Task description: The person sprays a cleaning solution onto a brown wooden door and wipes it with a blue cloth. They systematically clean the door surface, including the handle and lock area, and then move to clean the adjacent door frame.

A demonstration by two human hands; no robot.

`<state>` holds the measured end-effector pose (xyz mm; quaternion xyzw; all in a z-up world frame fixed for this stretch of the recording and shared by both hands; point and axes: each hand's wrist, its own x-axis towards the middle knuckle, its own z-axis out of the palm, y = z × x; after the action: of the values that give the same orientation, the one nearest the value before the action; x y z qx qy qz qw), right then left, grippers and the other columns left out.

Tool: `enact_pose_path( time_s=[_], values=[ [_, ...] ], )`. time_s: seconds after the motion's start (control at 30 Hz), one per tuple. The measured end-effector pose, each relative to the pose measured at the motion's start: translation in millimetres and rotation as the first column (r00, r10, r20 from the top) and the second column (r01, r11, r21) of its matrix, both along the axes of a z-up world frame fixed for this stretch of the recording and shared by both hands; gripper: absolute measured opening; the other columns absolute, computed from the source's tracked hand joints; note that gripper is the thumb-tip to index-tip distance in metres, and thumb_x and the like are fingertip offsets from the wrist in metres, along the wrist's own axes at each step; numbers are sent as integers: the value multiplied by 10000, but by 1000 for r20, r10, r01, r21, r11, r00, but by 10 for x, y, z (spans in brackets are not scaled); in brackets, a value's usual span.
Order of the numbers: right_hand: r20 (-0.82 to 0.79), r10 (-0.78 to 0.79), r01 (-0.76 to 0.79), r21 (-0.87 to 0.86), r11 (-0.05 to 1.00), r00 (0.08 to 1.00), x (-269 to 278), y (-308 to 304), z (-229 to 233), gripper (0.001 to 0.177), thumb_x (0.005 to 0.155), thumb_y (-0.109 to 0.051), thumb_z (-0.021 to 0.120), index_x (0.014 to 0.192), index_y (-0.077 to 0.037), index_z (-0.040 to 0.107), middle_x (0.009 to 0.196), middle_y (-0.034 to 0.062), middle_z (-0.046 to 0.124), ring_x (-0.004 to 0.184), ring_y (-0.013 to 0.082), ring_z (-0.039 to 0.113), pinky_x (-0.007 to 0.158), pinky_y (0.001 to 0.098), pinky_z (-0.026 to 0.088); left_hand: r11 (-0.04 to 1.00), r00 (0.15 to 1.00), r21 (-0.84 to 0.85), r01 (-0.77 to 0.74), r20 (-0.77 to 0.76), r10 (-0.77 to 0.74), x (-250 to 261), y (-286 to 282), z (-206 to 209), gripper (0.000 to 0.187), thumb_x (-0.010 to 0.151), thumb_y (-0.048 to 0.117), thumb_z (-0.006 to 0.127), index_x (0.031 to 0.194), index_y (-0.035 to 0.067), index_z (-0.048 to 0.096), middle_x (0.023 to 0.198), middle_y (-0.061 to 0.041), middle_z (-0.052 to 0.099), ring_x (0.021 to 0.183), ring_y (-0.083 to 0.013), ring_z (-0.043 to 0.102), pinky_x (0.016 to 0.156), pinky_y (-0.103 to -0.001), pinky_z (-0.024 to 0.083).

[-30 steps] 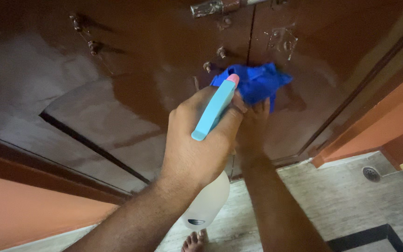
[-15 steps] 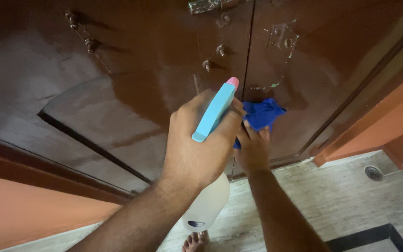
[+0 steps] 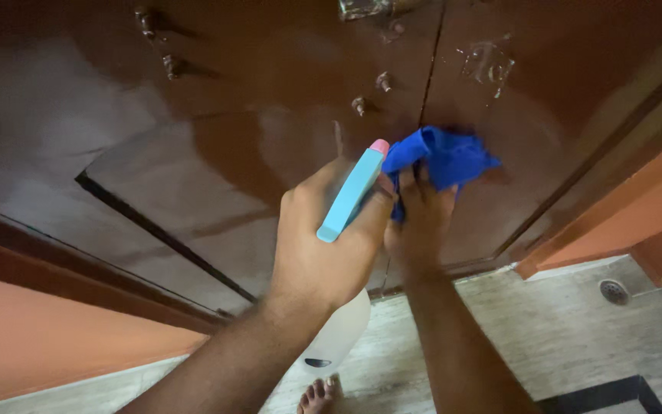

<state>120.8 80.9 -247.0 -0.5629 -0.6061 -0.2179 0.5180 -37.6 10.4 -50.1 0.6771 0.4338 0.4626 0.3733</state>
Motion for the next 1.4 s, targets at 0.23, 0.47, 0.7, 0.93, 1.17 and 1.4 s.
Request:
enact_pose_path(
  time_s=[0.23,0.47,0.7,0.93,1.17,1.4],
  values=[
    [-66,-62,61,-11,998,996,-246,-50,499,550,1080,-369,548,1526,-47,542,1570,210,492,1484,453,422,1217,672,268,995,1000,-99,-6,15,8,-74,-4,42,177,856,186,659,945,51,731,693,-69,727,617,-130,706,593,-301,567],
    [-41,9,-9,-8,1000,999,-397,55,280,533,981,-364,620,1446,-107,586,1485,142,558,1408,421,479,1195,657,285,994,998,-100,33,62,-27,-105,-57,62,181,867,158,629,989,63,724,735,-51,730,611,-115,701,592,-282,572],
    [147,91,-67,-160,985,985,-125,14,-439,524,881,-358,692,1365,-166,631,1399,74,624,1332,389,535,1173,642,302,982,996,-183,52,86,-36,-102,-48,-114,178,862,127,612,976,37,716,685,-68,719,600,-129,698,588,-300,574],
    [164,20,65,-499,864,986,58,-138,-897,568,804,-362,750,1323,-164,629,1336,133,630,1241,431,531,1112,651,318,984,993,-178,27,119,-6,-27,134,-503,152,840,115,639,943,31,711,753,-88,747,666,-136,732,640,-302,598],
    [-492,60,-164,-171,971,869,-163,-36,-795,607,992,-269,638,1519,-46,435,1482,275,472,1380,472,473,1165,530,376,992,994,-125,-28,99,40,34,201,-836,178,814,133,638,930,32,727,755,-105,738,692,-174,724,696,-323,582],
    [-352,31,-28,16,999,935,-111,47,-311,546,1175,-263,464,1631,-1,319,1710,309,252,1622,486,250,1343,530,248,990,995,-103,-93,30,97,-15,186,-1074,196,790,163,634,900,31,728,756,-143,737,694,-221,742,694,-343,574]
  ],
)
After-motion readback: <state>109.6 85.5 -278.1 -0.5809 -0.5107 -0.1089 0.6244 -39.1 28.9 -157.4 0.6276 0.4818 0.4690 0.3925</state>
